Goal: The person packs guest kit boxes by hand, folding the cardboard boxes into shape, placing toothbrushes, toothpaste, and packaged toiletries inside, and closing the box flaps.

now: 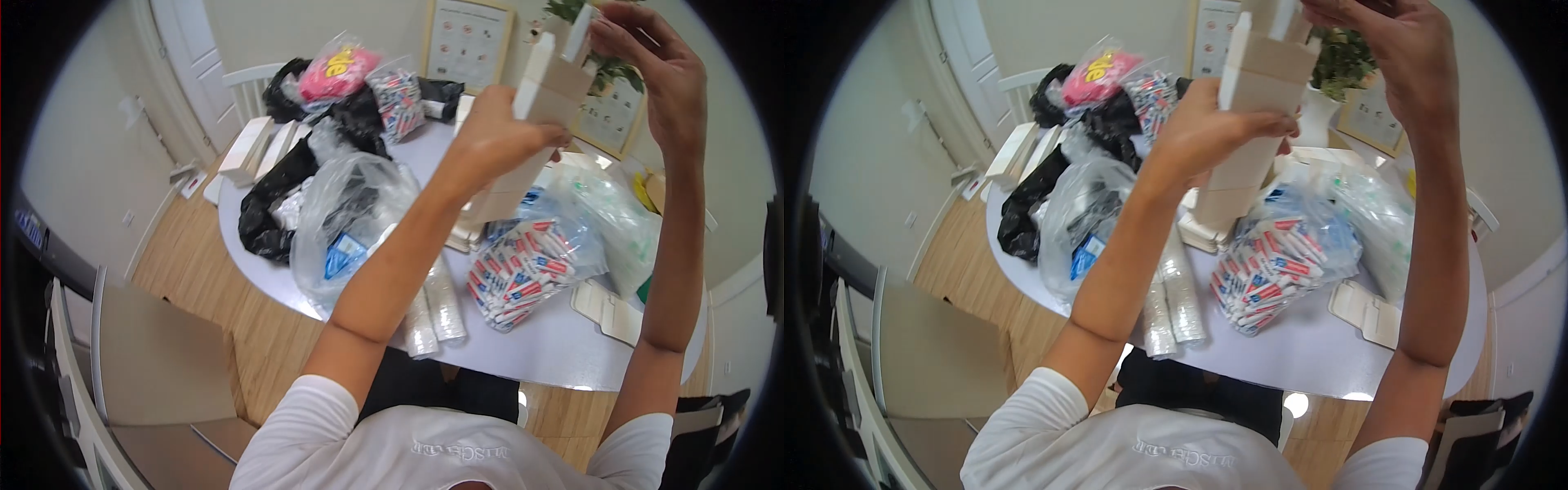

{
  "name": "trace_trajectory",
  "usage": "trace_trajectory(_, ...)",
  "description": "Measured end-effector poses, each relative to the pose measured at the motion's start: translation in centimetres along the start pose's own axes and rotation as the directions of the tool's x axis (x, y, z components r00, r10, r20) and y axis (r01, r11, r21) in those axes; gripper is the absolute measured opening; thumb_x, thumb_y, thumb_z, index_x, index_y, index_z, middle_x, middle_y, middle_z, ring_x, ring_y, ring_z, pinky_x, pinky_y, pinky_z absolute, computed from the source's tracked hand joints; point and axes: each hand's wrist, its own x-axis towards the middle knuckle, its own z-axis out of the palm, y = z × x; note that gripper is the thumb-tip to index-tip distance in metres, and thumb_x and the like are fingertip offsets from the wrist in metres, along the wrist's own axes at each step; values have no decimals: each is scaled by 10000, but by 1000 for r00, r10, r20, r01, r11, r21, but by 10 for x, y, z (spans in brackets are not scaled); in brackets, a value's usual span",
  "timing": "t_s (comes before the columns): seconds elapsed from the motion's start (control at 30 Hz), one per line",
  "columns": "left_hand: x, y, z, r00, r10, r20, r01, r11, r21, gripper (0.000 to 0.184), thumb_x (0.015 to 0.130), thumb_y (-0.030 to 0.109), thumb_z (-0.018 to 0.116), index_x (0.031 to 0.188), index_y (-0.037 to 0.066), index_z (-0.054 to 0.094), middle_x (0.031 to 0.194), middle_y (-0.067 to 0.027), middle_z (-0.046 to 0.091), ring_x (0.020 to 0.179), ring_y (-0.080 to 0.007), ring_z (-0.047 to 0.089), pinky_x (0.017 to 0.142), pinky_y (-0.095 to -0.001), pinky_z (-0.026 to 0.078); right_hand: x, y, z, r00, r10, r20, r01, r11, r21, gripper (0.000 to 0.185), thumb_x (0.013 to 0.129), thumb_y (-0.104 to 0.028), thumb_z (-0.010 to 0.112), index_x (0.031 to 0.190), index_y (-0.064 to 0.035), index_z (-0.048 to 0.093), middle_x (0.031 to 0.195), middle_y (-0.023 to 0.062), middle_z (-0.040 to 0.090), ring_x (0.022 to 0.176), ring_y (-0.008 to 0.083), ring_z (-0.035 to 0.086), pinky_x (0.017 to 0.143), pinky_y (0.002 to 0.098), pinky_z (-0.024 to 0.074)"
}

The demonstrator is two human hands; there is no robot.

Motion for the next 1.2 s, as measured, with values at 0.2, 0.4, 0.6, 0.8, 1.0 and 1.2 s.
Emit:
trace_trajectory(0.2, 3, 1, -13, 975, 154, -163, -125, 977, 175, 306, 641, 185, 698, 838, -49, 676, 713, -161, 670, 602, -214, 660, 622, -317, 516, -14, 4, 36, 986, -162, 46, 168, 968, -185, 133, 804, -86, 697, 892, 13, 677, 769, 61, 670, 664, 86, 608, 595, 202, 489)
trace_trajectory(0.4, -1, 11, -34, 986, 99, -135, -83, 989, 120, 239, 698, 58, 706, 897, -56, 641, 797, -135, 672, 665, -197, 659, 600, -300, 522, 1, -5, 42, 950, 111, 292, 79, 819, -568, 249, 897, -237, 608, 912, -1, 684, 746, 73, 665, 606, 83, 553, 543, 213, 440)
trace_trajectory(0.6, 0, 11, -50, 981, 149, -121, -131, 981, 145, 277, 720, 80, 702, 943, -65, 625, 808, -140, 667, 677, -198, 655, 611, -306, 525, -10, 1, 30, 928, -175, 328, 300, 875, -381, 300, 915, -328, 575, 1047, -69, 647, 803, 71, 619, 634, 102, 500, 575, 257, 427)
trace_trajectory(0.8, -9, 22, -55, 977, 183, -113, -181, 983, 28, 360, 682, 119, 732, 976, -66, 637, 800, -154, 660, 649, -227, 651, 624, -319, 525, -61, 52, -52, 631, 550, 547, -191, 794, -577, 106, 736, -67, 648, 754, 32, 681, 606, 72, 634, 516, 104, 590, 486, 249, 471)
trace_trajectory(1.0, -4, 11, -21, 977, 177, -121, -191, 974, -121, 342, 670, 100, 722, 959, -61, 636, 801, -151, 655, 670, -225, 651, 640, -327, 528, -116, 84, -49, 573, 504, 646, -31, 801, -598, 228, 660, -91, 731, 875, -19, 707, 647, 50, 639, 567, 112, 534, 547, 264, 427)
trace_trajectory(1.2, -2, 1, -9, 996, 0, 92, 13, 990, -140, 316, 685, 95, 702, 946, -62, 617, 777, -134, 639, 649, -201, 634, 632, -299, 514, -118, 80, -48, 590, 541, 599, -221, 822, -525, 251, 655, -78, 716, 895, -13, 689, 608, 10, 568, 568, 103, 455, 539, 265, 383)
